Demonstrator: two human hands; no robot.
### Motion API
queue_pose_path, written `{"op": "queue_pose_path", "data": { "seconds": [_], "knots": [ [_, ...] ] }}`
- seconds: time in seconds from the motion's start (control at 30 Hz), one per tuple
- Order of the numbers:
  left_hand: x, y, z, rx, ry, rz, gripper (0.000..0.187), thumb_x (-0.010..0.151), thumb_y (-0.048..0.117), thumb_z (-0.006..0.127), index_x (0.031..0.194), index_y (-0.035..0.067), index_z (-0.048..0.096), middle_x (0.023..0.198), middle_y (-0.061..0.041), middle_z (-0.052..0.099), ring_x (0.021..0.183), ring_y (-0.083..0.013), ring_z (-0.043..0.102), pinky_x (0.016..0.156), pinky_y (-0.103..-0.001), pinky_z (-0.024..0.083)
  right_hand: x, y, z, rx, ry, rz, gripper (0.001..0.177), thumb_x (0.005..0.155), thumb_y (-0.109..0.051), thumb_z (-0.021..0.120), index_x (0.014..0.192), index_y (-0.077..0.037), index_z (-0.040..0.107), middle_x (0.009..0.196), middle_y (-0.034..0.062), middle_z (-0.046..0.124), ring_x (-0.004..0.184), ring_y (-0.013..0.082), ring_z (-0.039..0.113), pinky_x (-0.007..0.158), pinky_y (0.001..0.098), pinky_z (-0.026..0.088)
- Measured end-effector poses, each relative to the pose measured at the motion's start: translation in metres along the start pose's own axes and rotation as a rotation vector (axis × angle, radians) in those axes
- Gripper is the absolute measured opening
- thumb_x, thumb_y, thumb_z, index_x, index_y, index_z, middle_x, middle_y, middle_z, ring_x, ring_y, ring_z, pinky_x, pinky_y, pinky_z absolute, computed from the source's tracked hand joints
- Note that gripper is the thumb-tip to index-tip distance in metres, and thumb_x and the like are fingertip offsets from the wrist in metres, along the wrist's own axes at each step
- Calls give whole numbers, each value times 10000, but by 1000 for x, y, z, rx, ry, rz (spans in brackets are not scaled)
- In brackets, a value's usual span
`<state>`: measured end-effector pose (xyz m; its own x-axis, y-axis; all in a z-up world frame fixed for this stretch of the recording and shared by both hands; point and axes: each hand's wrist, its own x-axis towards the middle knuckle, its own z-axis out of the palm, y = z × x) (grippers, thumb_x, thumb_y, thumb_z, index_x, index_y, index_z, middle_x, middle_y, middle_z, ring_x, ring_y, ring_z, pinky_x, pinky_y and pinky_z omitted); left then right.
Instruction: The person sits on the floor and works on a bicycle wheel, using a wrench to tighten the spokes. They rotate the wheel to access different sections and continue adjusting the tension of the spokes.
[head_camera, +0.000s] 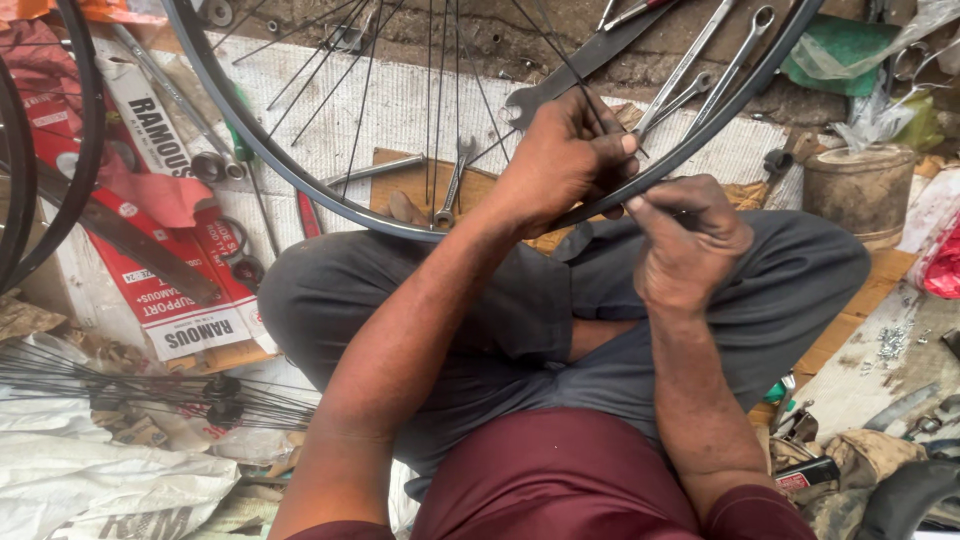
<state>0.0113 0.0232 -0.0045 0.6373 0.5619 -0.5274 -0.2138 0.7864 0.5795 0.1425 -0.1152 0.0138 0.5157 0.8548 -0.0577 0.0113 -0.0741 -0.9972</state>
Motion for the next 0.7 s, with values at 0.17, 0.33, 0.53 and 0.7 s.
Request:
{"op": "queue_pose_path", "data": {
  "seconds": [0.17, 0.33, 0.53, 0.7],
  "knots": [
    [1, -4, -5, 101, -15, 63, 208, 984, 91, 680, 1043, -41, 530, 856, -185, 706, 713, -202, 768, 590, -323, 677, -6, 2, 14, -27, -40, -133, 189, 932, 166, 764, 1019, 17, 688, 1008, 79, 684, 872, 137, 690, 803, 247, 603],
    [-7, 6, -1, 89, -12, 7, 211, 958, 97, 646, 1016, -36, 492, 806, -189, 684, 630, -224, 750, 520, -360, 635, -5, 1, 14, 38, 65, -21, 195, 921, 169, 739, 991, -3, 680, 928, 51, 665, 691, 72, 618, 593, 183, 510],
    [-10, 11, 1, 82, -17, 2, 221, 951, 97, 644, 1023, -35, 482, 805, -184, 686, 593, -222, 731, 428, -349, 625, -9, -4, 20, -113, 31, -106, 191, 945, 165, 743, 1014, 3, 669, 997, 51, 648, 879, 103, 668, 734, 217, 564],
    [-3, -5, -6, 67, -16, 45, 216, 960, 80, 655, 1032, -48, 497, 824, -186, 675, 640, -217, 739, 464, -348, 641, -14, -6, 21, -316, -11, -206, 176, 940, 147, 768, 1010, 20, 668, 1007, 58, 641, 906, 107, 640, 760, 217, 541]
  ]
}}
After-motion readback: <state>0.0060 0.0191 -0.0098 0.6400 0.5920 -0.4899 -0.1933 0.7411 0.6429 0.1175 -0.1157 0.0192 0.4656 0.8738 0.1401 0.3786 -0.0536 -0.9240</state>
